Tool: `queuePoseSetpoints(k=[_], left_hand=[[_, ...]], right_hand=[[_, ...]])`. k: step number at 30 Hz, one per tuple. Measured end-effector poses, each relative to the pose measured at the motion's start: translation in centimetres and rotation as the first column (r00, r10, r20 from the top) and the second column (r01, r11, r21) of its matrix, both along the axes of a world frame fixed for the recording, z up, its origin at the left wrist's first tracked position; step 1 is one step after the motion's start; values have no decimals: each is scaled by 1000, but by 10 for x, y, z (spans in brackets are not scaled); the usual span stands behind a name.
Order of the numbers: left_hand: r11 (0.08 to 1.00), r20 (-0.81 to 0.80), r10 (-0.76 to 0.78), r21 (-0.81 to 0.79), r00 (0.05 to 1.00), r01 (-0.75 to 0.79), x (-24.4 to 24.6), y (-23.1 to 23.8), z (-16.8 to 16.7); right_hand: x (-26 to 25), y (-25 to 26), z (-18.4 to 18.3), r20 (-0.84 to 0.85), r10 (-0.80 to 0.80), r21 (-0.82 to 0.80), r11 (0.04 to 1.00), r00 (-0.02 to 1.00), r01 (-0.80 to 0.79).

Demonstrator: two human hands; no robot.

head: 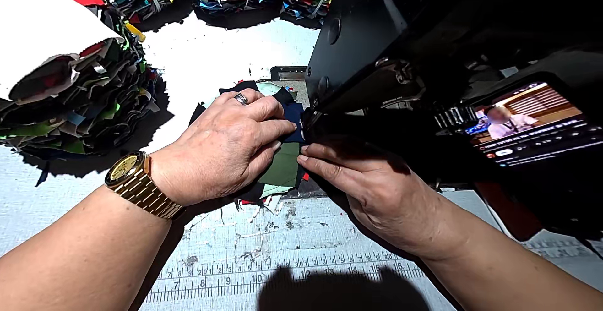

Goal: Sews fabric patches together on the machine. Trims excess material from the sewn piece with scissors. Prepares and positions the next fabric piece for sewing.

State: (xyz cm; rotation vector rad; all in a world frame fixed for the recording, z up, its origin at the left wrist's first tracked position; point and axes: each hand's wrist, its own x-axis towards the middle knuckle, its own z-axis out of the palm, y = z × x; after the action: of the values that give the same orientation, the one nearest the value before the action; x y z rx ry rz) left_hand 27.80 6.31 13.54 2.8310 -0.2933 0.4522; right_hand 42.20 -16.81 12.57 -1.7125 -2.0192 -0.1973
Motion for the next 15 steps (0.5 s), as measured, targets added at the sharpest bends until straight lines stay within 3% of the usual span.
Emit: queuePoseSetpoints(k=[8, 15], left_hand=[[1000, 20, -14, 15, 1000, 14, -1, 2, 0], [999, 4, -23, 26, 1000, 23, -1, 3, 2]], right_hand=[[-3, -1, 4, -23, -7, 93, 996, 1000, 9], [-4, 0, 0, -34, 45, 4, 999, 998, -44]])
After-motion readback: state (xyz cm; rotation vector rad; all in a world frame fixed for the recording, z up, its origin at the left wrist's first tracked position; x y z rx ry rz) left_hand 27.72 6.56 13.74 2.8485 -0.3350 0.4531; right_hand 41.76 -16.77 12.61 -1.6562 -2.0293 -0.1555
